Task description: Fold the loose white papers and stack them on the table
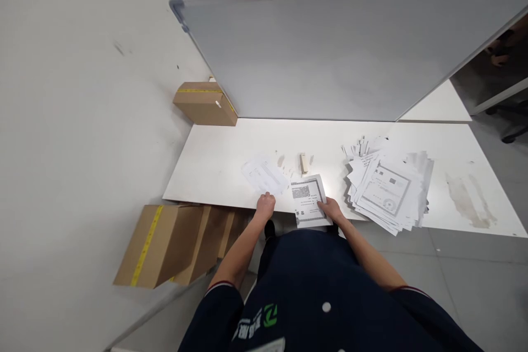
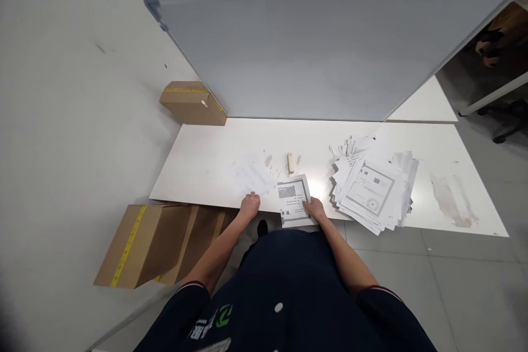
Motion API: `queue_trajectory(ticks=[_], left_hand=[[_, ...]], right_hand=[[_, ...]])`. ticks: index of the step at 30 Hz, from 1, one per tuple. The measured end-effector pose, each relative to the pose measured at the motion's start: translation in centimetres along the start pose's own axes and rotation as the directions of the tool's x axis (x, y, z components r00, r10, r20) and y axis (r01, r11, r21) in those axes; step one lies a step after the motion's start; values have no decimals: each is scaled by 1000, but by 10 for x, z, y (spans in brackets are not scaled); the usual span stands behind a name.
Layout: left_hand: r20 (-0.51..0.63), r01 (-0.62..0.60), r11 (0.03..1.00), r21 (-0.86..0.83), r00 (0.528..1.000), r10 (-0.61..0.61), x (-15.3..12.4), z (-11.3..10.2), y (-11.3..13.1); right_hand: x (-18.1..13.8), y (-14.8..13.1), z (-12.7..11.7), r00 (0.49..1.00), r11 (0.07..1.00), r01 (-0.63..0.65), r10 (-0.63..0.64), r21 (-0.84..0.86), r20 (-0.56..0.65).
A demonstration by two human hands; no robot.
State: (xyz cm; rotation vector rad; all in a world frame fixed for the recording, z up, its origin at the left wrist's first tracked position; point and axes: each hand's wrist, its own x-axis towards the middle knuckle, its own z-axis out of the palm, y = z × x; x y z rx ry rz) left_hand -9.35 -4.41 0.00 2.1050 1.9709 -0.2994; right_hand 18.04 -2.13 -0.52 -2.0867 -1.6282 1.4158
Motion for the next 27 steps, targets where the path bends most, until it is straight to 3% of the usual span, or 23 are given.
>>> queue_trajectory(ticks=[10, 14, 16, 19, 23, 27], left_hand=[[-99, 210, 970, -123, 970, -222, 2, -13, -4], [-193, 186, 961, -205, 955, -226, -7, -15, 2], [-246, 106, 968, -229, 955, -163, -16, -13, 10], [-332, -122, 967, -226, 942, 41, -28, -9, 28], [-381, -468, 871, -148, 840, 387, -38, 1, 49], [-340, -631, 765, -131, 753, 563, -37, 11, 56]], right_hand=[[4, 7, 1, 1000, 996, -9, 6, 88, 29], [6, 14, 3, 999, 977, -22, 13, 211, 45], [6, 18, 4, 998, 955, -19, -1, 297, 67], [5, 21, 4, 990, 911, -47, -10, 410, 138], [1, 17, -1, 974, 862, -150, 45, 484, 221], [-4, 9, -4, 963, 825, -212, 85, 524, 255]])
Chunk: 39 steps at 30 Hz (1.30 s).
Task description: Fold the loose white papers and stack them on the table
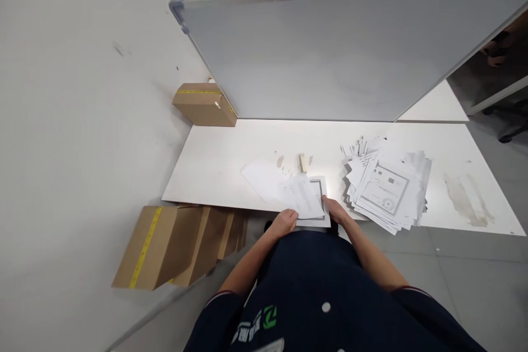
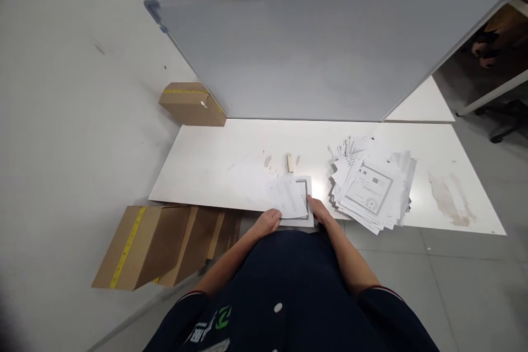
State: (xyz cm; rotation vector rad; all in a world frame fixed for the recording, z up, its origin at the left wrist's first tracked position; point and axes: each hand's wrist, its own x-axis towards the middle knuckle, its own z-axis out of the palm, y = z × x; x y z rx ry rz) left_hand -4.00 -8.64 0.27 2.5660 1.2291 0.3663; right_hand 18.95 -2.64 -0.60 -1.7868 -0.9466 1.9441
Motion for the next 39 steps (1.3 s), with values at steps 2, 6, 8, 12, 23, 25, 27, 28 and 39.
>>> queue_trajectory(ticks=[2, 6, 8, 12, 23, 25, 27, 28, 39], left_hand=[[50, -53, 997, -48, 997, 56, -1, 4, -1], [92, -68, 975, -212, 992, 89, -7, 7, 1], [59, 8, 940, -341, 998, 13, -12, 7, 2], [13, 380, 620, -686, 859, -512, -14, 2, -2], [66, 204, 103, -974, 684, -727, 51, -60, -24], [-20, 197, 206, -958, 674, -738, 59, -74, -19], [-115, 167, 310, -936, 687, -717, 64, -86, -13], [-156, 150, 359, -921, 704, -693, 65, -89, -11], [-132, 262, 479, -838, 754, -643, 52, -58, -20]], right_hand=[[-2, -1, 5, 999, 999, 35, -35, -30, -12], [-2, 2, 15, 987, 978, 145, -154, -152, -51], [-4, 1, 17, 982, 961, 157, -177, -230, -68], [-16, -12, 14, 963, 915, 210, -254, -345, -88], [-31, -56, 25, 846, 837, 521, -532, -168, -28], [-28, -63, 24, 818, 816, 561, -572, -137, -58], [-25, -69, 23, 795, 798, 595, -602, -100, -78], [-24, -71, 22, 787, 791, 607, -612, -84, -81], [2, -55, 25, 784, 787, 617, -616, -17, -78]])
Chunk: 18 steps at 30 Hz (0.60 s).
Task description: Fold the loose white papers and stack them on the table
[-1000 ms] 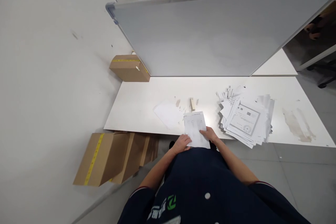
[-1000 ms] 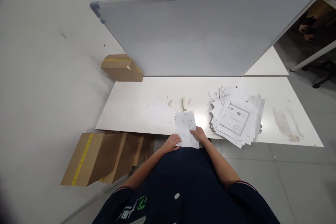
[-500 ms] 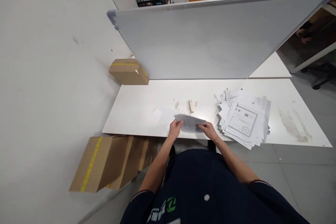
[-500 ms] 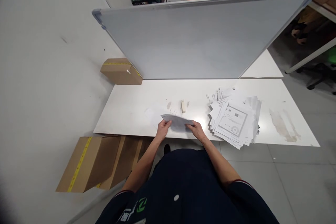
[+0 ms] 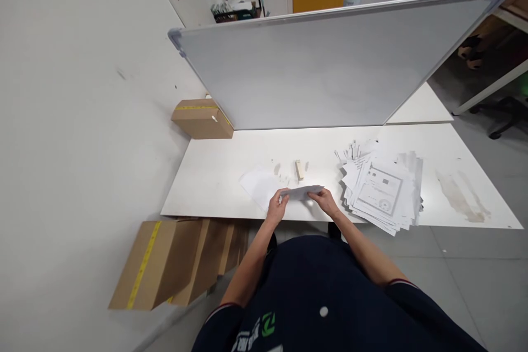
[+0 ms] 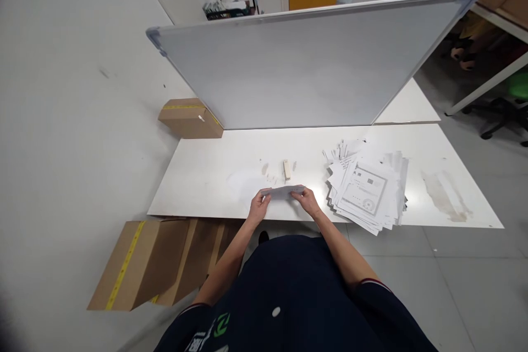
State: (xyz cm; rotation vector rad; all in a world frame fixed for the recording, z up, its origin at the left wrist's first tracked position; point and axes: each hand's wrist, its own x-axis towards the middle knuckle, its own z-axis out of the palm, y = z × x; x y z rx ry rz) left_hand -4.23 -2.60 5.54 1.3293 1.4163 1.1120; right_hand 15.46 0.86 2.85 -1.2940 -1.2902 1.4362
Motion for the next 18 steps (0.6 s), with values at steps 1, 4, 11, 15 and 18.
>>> queue_trajectory(ticks=[1, 4, 11, 15, 18], left_hand=[[-2, 14, 1000, 1, 1000, -14, -1, -1, -2], [-7, 36, 999, -3, 999, -37, -2, -2, -2], [22, 47, 999, -1, 999, -47, -4, -2, 5], [46, 19, 1000, -2, 999, -19, -6, -2, 9], [28, 3, 1000, 4, 1000, -3, -6, -3, 10]], right_hand=[[0, 0, -1, 1000, 1000, -8, 8, 2, -4], [-3, -3, -3, 1000, 1000, -22, 22, -13, -10], [-7, -14, -7, 999, 994, 34, -30, -107, 40], [-8, -14, -6, 997, 991, 63, -58, -114, 46], [-8, -15, -7, 997, 988, 74, -69, -134, 38]])
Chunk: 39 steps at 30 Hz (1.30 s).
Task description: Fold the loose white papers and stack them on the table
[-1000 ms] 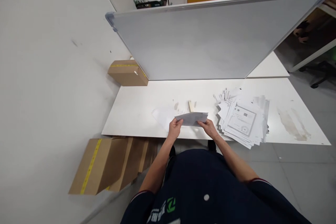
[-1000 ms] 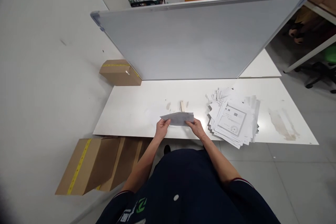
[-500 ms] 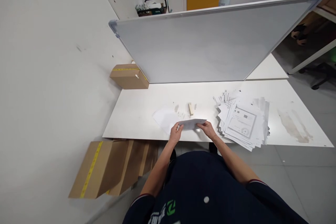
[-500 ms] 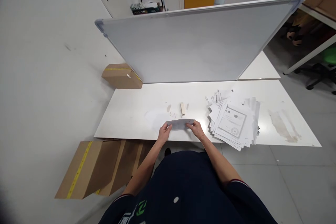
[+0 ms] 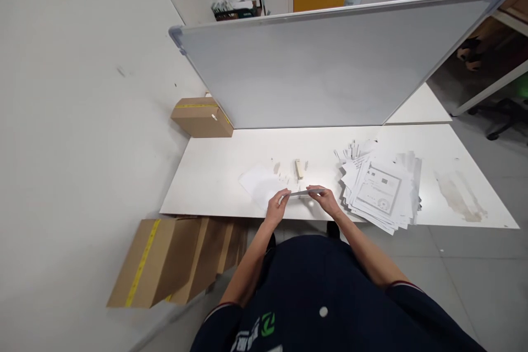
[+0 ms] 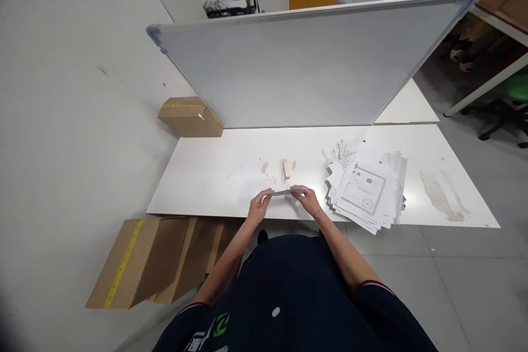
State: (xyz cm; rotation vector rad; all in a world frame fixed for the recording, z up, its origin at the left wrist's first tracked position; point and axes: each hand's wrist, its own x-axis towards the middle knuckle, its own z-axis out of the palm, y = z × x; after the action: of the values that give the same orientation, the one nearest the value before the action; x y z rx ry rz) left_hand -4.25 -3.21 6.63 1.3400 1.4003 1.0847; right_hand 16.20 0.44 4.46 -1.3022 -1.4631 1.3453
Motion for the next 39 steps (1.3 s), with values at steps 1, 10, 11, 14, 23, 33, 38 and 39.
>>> queue_trajectory(ticks=[1, 10, 11, 14, 23, 33, 38, 39], left_hand=[[-4, 5, 1000, 5, 1000, -5, 0, -1, 0], [-16, 48, 998, 51, 999, -47, 3, 1, -9], [-38, 69, 996, 59, 997, -67, 4, 2, -11], [-84, 123, 992, 27, 989, -121, 7, 5, -15], [-181, 171, 984, -57, 967, -179, 2, -3, -33], [28, -48, 981, 190, 999, 43, -8, 9, -63], [35, -64, 978, 201, 998, 58, -5, 9, -69], [43, -59, 978, 201, 998, 52, -5, 9, -69]], right_hand=[[0, 0, -1, 1000, 1000, -2, 2, -12, 1], [0, 11, -3, 998, 996, -49, 51, -78, 23], [1, 12, -2, 996, 992, -88, 90, -89, 21], [4, 4, -4, 995, 977, -88, 94, -194, 18], [1, -98, -22, 953, 403, 262, 33, -877, 300], [-3, -71, 8, 924, 140, 280, 230, -950, 306], [-3, -70, 7, 931, 147, 284, 192, -947, 309], [-3, -69, 7, 929, 147, 283, 203, -948, 309]])
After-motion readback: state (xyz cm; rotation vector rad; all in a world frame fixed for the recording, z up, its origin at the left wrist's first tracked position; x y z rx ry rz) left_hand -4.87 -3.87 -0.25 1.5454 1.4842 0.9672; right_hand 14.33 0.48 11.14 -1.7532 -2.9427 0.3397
